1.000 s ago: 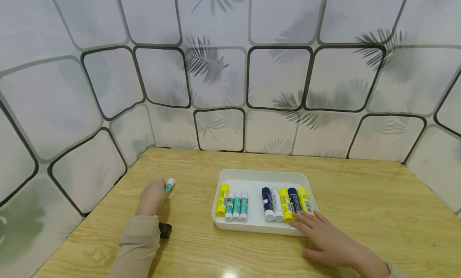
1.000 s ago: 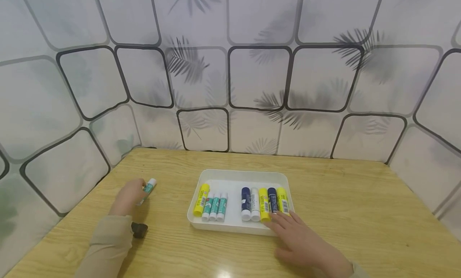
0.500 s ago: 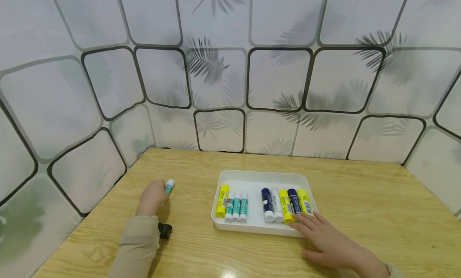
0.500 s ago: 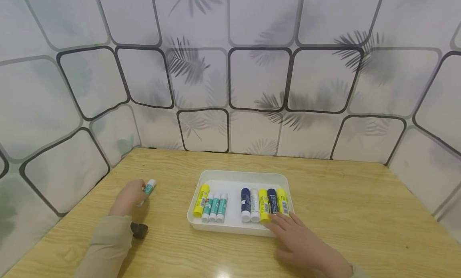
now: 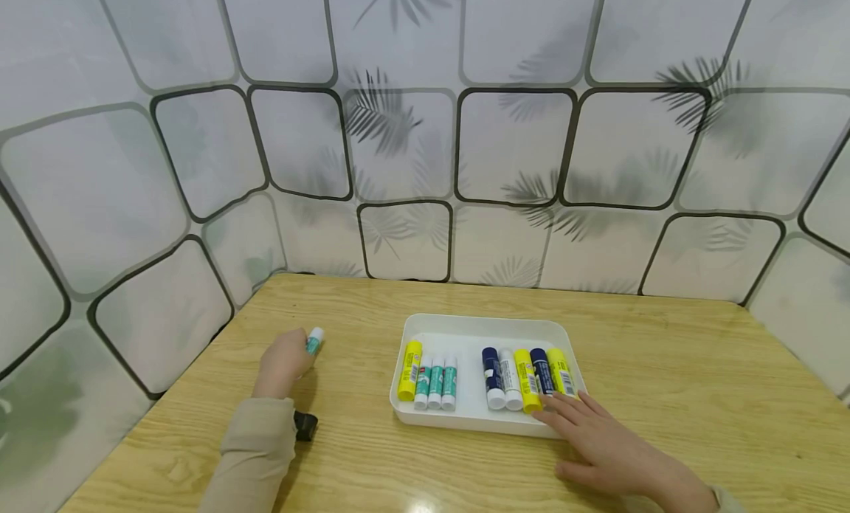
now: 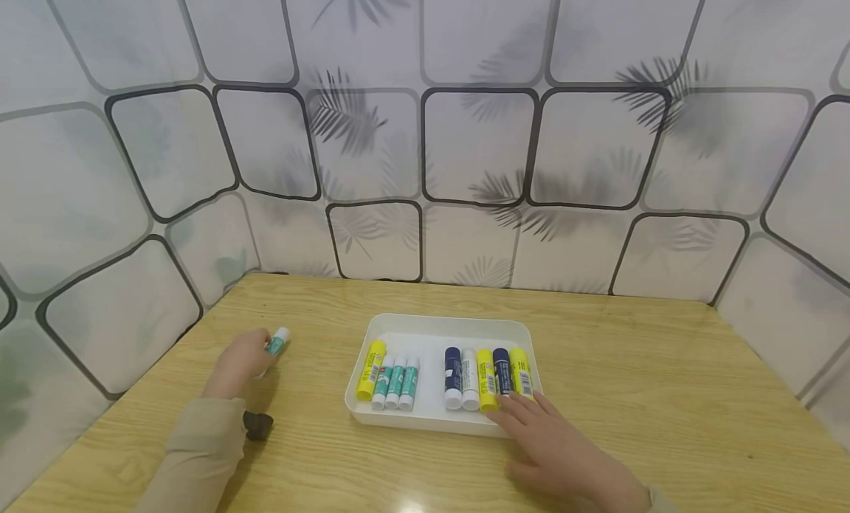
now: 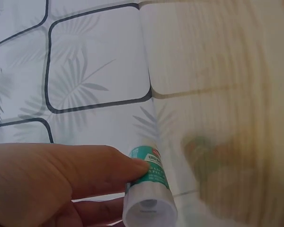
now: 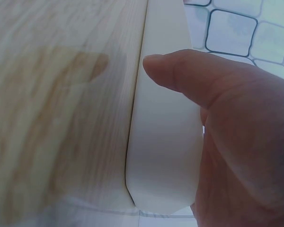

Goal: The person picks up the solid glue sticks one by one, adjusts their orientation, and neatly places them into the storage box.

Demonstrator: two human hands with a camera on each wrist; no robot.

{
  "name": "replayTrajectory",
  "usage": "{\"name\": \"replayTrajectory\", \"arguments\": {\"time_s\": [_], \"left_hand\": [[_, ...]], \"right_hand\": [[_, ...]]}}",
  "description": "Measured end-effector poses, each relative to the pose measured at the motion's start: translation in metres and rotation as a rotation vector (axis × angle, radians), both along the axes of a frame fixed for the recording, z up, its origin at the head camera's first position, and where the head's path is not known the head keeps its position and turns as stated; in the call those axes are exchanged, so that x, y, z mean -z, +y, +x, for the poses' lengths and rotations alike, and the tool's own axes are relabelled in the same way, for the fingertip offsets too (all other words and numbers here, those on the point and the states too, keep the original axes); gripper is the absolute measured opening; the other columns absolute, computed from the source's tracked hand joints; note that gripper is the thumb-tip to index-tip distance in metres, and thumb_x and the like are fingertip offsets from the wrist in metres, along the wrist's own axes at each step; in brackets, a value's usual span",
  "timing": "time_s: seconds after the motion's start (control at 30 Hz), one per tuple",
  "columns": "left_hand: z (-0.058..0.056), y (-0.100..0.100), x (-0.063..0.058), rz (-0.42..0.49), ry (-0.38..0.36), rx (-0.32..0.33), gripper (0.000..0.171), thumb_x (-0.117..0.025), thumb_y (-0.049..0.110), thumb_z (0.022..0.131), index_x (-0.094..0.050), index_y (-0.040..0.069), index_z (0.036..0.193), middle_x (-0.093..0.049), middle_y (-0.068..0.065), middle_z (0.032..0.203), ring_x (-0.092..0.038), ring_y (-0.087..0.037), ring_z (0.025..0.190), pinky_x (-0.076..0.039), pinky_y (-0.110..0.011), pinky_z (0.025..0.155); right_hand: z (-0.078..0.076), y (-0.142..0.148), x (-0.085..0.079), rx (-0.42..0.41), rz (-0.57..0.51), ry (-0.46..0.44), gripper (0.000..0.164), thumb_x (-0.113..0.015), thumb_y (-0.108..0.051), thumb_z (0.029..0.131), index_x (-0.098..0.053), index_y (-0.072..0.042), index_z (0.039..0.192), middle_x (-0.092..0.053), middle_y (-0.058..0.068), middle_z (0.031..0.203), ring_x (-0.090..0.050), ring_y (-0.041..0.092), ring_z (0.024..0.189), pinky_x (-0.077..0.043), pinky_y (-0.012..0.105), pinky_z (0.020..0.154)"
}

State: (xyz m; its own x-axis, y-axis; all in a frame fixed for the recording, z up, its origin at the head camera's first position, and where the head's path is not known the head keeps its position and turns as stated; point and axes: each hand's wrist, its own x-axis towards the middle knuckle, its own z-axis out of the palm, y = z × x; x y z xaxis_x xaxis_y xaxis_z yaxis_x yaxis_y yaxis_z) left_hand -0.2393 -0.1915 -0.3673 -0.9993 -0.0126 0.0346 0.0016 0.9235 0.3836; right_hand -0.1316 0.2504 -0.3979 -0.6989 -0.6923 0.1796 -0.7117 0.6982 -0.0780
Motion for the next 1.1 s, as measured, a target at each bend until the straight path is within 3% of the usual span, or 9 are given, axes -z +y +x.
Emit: {"name": "replayTrajectory", "arguments": {"time_s": [0.3, 0.7, 0.93, 1.1], "left_hand": [[0.002, 0.008, -0.008, 0.007, 0.03, -0.004, 0.02, -0.053, 0.017, 0.087, -0.05, -0.002, 0.08, -0.049, -0.01, 0.07, -0.042, -0.022, 0.059, -0.037, -0.032, 0.051], [0.003, 0.028, -0.023, -0.025, 0.039, 0.036, 0.019, -0.059, 0.006, 0.077, -0.055, -0.004, 0.092, -0.054, -0.008, 0.074, -0.048, -0.021, 0.062, -0.041, -0.034, 0.053], [0.008, 0.042, -0.03, -0.063, 0.07, 0.069, 0.021, -0.061, 0.007, 0.076, -0.056, -0.003, 0.094, -0.056, -0.009, 0.076, -0.05, -0.02, 0.063, -0.043, -0.035, 0.055], [0.011, 0.053, -0.033, -0.058, 0.079, 0.094, 0.022, -0.062, 0.006, 0.076, -0.057, -0.003, 0.095, -0.058, -0.01, 0.077, -0.052, -0.019, 0.063, -0.045, -0.033, 0.055]], "right_hand": [[0.0, 0.0, 0.0, -0.008, -0.004, 0.011, 0.058, -0.059, -0.041, 0.081, -0.045, -0.009, 0.127, -0.042, 0.015, 0.13, -0.038, 0.033, 0.117, 0.015, 0.016, 0.097], [0.0, -0.001, -0.001, 0.006, -0.006, -0.028, 0.058, -0.059, -0.041, 0.081, -0.045, -0.01, 0.127, -0.042, 0.014, 0.13, -0.038, 0.033, 0.117, 0.015, 0.015, 0.096], [0.0, 0.0, -0.002, 0.039, 0.003, -0.095, 0.059, -0.055, -0.044, 0.082, -0.043, -0.011, 0.129, -0.04, 0.013, 0.132, -0.036, 0.033, 0.119, 0.018, 0.014, 0.094], [0.0, 0.0, -0.002, 0.033, 0.01, -0.078, 0.059, -0.055, -0.045, 0.083, -0.044, -0.01, 0.129, -0.041, 0.013, 0.131, -0.036, 0.033, 0.119, 0.018, 0.014, 0.095]]}}
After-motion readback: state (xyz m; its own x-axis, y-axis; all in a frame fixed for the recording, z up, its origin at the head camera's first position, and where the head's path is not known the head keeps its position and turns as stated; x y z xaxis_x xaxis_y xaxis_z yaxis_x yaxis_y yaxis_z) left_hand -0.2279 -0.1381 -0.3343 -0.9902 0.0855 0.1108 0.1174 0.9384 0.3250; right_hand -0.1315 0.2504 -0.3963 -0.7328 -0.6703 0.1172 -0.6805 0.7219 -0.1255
